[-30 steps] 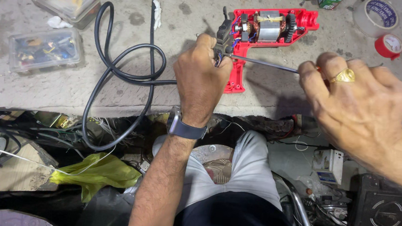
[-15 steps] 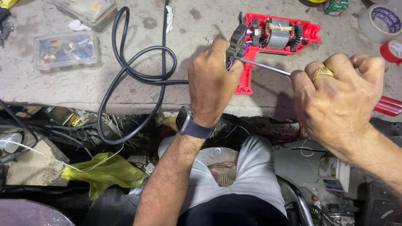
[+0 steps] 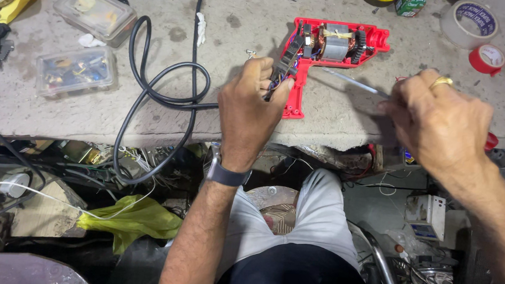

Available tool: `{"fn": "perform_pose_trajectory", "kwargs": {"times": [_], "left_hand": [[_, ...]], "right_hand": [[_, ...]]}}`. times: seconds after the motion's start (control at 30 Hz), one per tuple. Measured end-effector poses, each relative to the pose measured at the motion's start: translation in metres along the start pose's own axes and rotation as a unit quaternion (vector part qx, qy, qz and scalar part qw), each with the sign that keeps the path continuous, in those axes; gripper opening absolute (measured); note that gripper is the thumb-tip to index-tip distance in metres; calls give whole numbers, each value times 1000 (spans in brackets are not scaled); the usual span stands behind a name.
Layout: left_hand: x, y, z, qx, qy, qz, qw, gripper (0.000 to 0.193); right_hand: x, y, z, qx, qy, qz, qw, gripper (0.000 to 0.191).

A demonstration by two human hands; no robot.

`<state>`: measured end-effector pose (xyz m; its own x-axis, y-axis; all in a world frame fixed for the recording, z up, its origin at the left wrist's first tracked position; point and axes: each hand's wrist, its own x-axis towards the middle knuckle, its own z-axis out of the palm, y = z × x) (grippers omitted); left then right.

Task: The person uses a screwdriver to remove screws from a red power drill, then separates the casing to expose the internal motor and wiring. The person continues to remove additional screws from the internal components.

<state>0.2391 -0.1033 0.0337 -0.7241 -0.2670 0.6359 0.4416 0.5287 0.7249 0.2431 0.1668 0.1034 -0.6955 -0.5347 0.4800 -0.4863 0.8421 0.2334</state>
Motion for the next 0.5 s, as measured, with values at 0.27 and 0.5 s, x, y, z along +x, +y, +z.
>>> {"fn": "perform_pose_trajectory", "kwargs": {"times": [0.27,0.5], "left_hand": [[-9,-1,-6,6,-15,50,999,15],[-4,10,0,1,-13,92,996,10]], "right_hand": [[-25,109,55,8,-37,142,989,33],[17,91,51,79,59,-1,995,47]]}}
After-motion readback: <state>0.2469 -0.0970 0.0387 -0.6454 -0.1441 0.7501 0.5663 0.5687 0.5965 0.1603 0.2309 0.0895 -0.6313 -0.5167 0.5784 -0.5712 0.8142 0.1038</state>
